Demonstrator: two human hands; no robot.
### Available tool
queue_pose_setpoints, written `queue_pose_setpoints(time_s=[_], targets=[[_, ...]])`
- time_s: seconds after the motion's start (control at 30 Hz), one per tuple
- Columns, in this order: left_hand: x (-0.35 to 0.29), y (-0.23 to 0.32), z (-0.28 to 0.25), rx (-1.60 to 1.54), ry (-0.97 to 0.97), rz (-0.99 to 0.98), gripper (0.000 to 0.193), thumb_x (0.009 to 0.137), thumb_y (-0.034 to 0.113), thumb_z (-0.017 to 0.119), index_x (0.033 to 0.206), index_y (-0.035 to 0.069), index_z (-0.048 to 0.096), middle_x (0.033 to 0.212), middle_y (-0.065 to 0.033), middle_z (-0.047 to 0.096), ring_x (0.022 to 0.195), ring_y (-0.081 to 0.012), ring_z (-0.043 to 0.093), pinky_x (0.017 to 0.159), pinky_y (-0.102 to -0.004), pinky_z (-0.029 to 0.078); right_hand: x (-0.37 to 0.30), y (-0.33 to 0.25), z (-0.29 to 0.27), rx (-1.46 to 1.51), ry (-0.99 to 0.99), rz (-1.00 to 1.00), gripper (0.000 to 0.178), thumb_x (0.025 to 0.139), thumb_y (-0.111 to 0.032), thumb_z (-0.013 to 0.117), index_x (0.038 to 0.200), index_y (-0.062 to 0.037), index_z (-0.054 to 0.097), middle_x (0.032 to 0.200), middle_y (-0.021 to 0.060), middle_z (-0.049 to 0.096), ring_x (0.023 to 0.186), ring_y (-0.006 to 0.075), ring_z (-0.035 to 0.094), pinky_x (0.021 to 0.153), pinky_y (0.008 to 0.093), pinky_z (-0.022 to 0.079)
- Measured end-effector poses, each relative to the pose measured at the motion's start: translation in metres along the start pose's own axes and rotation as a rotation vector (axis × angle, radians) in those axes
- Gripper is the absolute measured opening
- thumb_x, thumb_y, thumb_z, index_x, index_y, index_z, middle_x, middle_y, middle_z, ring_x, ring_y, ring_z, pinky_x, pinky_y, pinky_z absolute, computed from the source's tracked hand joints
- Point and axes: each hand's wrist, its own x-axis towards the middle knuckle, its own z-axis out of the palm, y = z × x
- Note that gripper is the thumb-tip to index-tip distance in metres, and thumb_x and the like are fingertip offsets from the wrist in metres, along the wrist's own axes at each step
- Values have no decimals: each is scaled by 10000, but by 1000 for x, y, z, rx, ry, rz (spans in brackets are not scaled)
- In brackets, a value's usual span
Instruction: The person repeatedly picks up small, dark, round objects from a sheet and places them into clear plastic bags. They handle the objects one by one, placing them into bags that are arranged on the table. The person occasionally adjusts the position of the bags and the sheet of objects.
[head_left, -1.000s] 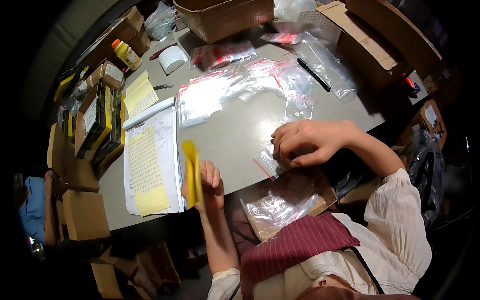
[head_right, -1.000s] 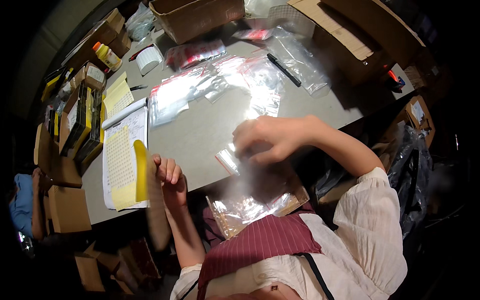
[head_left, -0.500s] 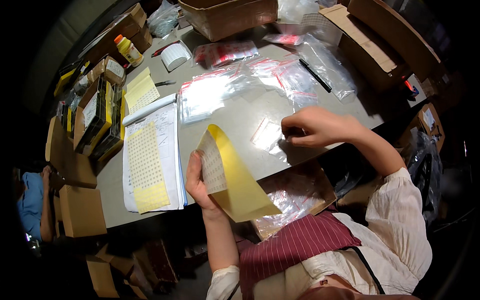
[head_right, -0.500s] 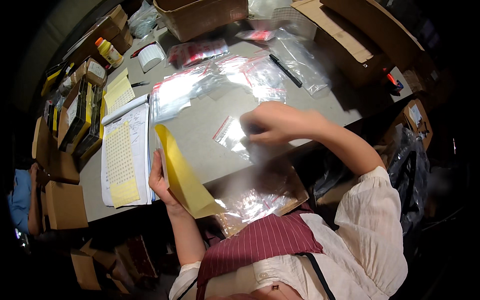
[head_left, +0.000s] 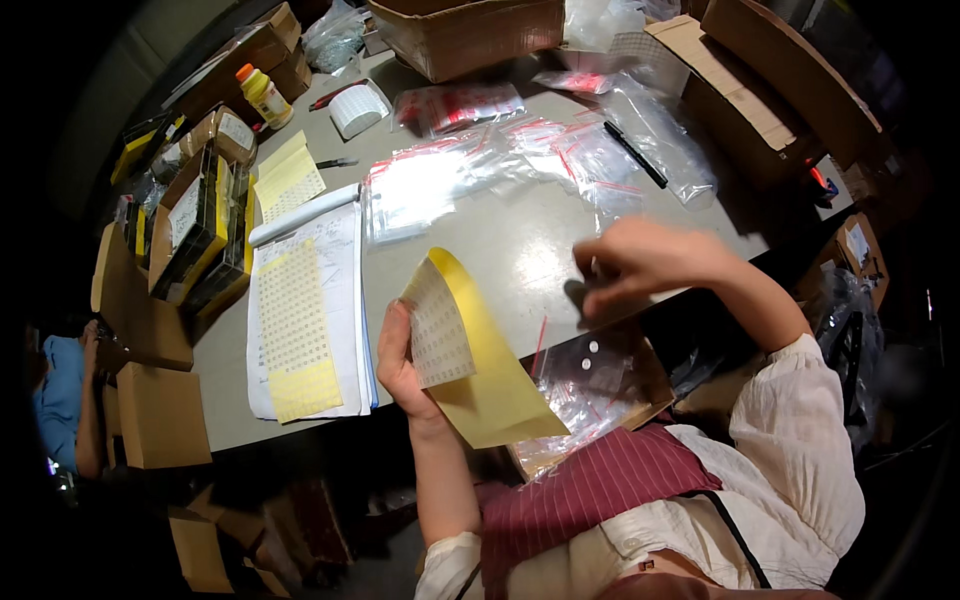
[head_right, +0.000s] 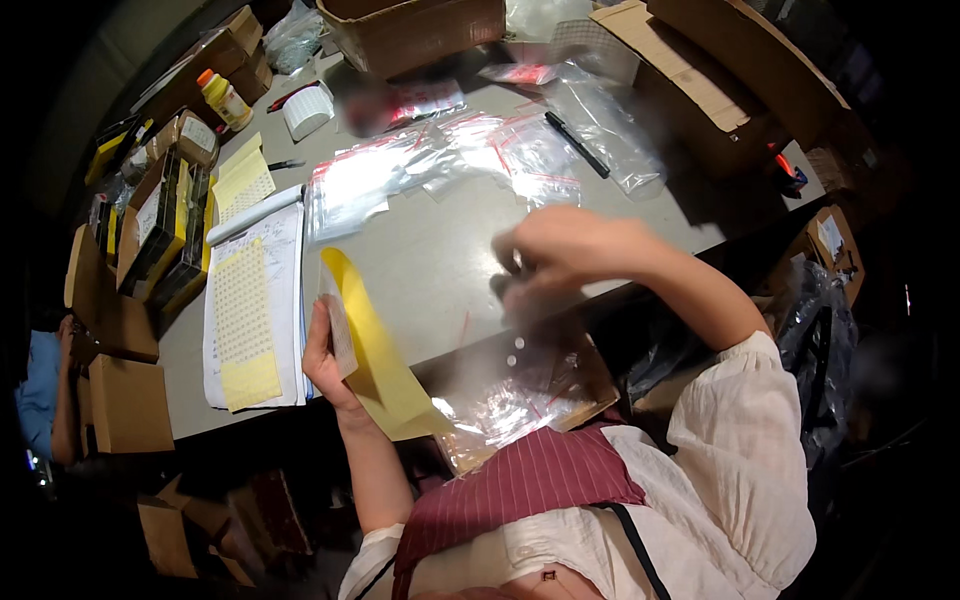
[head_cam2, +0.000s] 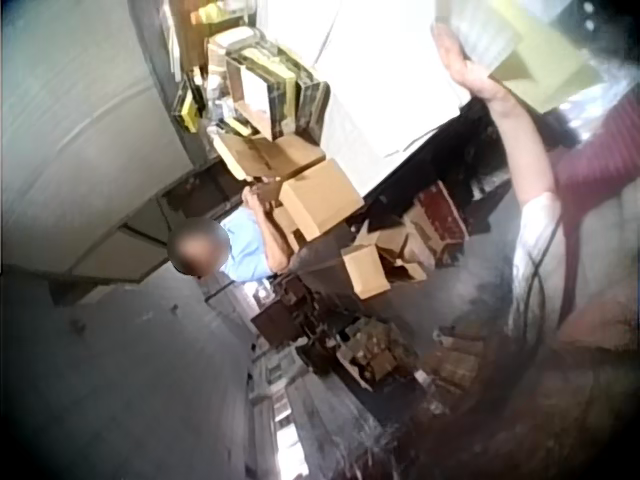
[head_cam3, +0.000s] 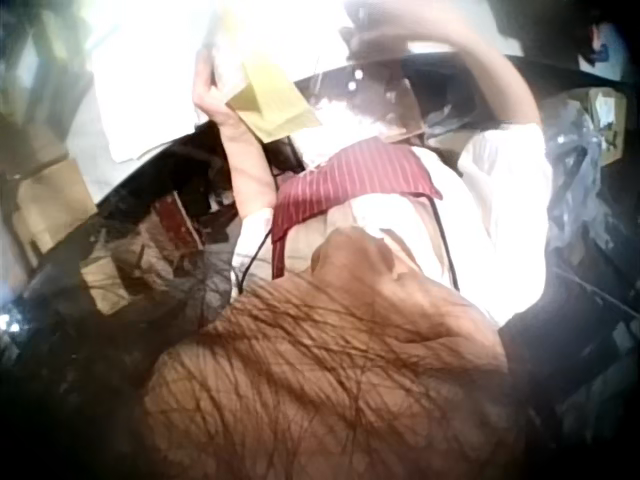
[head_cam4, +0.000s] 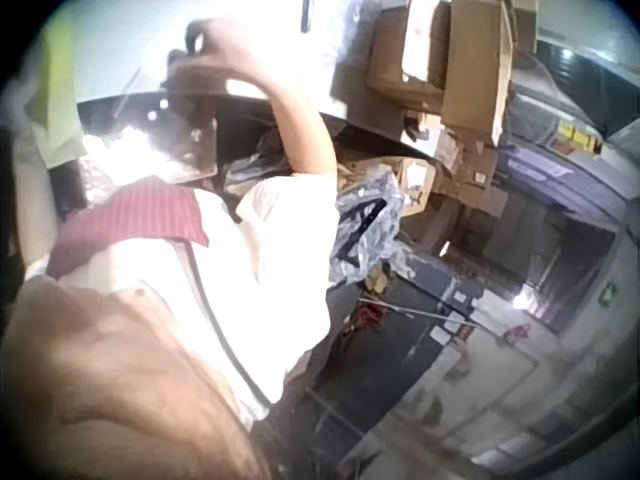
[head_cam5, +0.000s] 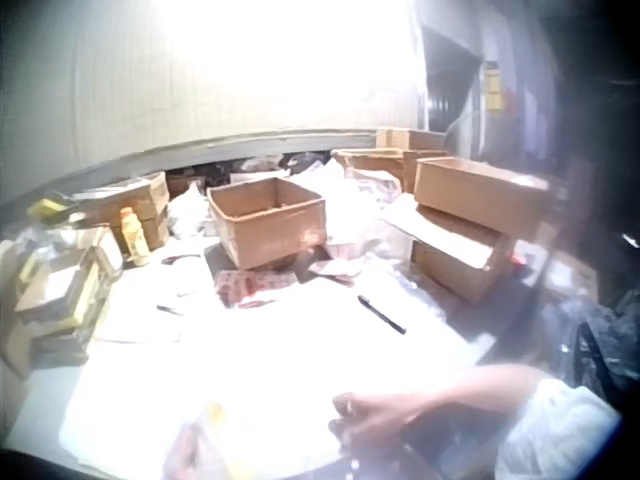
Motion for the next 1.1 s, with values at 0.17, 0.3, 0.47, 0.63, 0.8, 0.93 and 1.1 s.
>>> queue_pose_setpoints(time_s=[0.17, 0.3, 0.47, 0.63, 0.8, 0.93, 1.1], targets=[[4, -4, -2, 63, -31, 25, 254, 1075, 279, 551, 936, 69, 590, 875, 2, 600, 825, -76, 551, 742, -221, 441, -16, 65, -14, 206, 377, 117, 217, 824, -143, 710, 961, 5, 632, 881, 186, 676, 834, 326, 665, 738, 401, 514], [0, -1, 9, 80, -49, 10, 229, 1069, 258, 567, 941, 69, 592, 882, -1, 622, 803, -70, 563, 737, -212, 445, -17, 70, -5, 254, 231, 194, 223, 800, -125, 698, 954, 14, 615, 894, 205, 674, 871, 363, 669, 761, 440, 517], [-1, 0, 10, 133, -117, 66, 213, 1069, 239, 565, 944, 68, 589, 872, -7, 634, 773, -64, 573, 716, -201, 453, -8, 83, 13, -83, 349, 205, 221, 801, -116, 686, 948, 22, 594, 922, 245, 667, 947, 452, 637, 798, 520, 496], [0, 1, 8, 141, -144, 74, 206, 1070, 229, 560, 960, 59, 596, 873, -14, 648, 769, -68, 591, 711, -209, 470, -12, 77, -8, -184, 187, 398, 308, 824, -214, 757, 977, 18, 625, 922, 238, 678, 963, 450, 647, 821, 520, 508], [0, -2, 5, 155, -188, 58, 198, 1070, 204, 554, 1008, 27, 619, 911, -41, 681, 788, -84, 624, 731, -216, 493, -36, 32, 10, -125, -52, 41, 540, 815, -503, 805, 1000, -22, 643, 832, 201, 671, 854, 430, 661, 735, 488, 510], [2, -4, 4, 150, -221, 49, 195, 1067, 188, 557, 1011, 13, 625, 920, -51, 688, 786, -91, 630, 734, -220, 498, -24, 48, 6, -46, 371, 136, 386, 899, -360, 739, 1045, -17, 639, 905, 186, 679, 898, 422, 653, 816, 508, 511], [1, -5, 6, 220, -192, 119, 211, 1071, 192, 550, 990, 10, 619, 906, -51, 685, 777, -88, 624, 722, -218, 492, -14, 95, 41, -353, 401, 192, 710, 981, -462, 653, 1368, 115, 507, 1443, 341, 505, 1348, 477, 494, 1142, 488, 410]])
